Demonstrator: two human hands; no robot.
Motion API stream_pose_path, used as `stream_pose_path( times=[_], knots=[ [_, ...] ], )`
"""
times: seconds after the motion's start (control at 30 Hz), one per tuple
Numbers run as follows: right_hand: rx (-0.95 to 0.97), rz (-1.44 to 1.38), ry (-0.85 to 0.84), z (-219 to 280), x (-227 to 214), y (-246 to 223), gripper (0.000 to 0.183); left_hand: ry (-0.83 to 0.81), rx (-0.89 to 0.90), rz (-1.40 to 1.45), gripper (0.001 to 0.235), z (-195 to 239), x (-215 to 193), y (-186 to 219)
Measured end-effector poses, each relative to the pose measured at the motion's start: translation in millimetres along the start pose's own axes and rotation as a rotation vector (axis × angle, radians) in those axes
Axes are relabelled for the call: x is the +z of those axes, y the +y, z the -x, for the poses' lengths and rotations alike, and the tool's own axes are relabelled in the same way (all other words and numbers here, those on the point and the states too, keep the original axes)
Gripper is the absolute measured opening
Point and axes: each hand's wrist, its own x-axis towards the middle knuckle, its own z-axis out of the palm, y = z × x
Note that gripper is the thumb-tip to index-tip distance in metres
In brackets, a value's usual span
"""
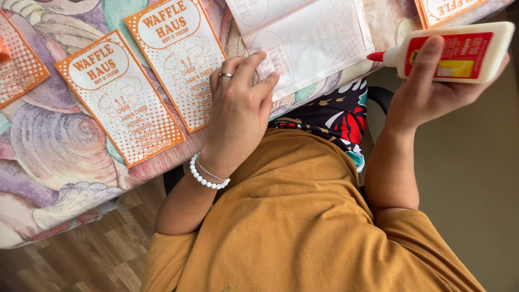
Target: Applying glue to paper bags and folding them to complete the packaging assembly.
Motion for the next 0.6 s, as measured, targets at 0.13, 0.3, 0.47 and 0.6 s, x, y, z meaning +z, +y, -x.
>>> stream_pose_path(
  times=[0.13,0.3,0.47,0.6],
  knots=[
    [0.007,0.005,0.012,-10,7,-2,0.058,0.021,0.013,-0.046,0.02,-1,-3,4],
    [-0.063,-0.04,0.035,-8,4,-10,0.048,0.027,0.037,-0.107,0.02,-1,-5,7],
    [0.07,-0.052,0.086,6,-13,27,0.077,0.022,0.034,-0.082,0.019,-4,-8,7],
    [0.064,-0.01,0.211,-33,3,-22,0.038,0.031,0.064,-0.048,0.034,-10,-12,2]
  ],
)
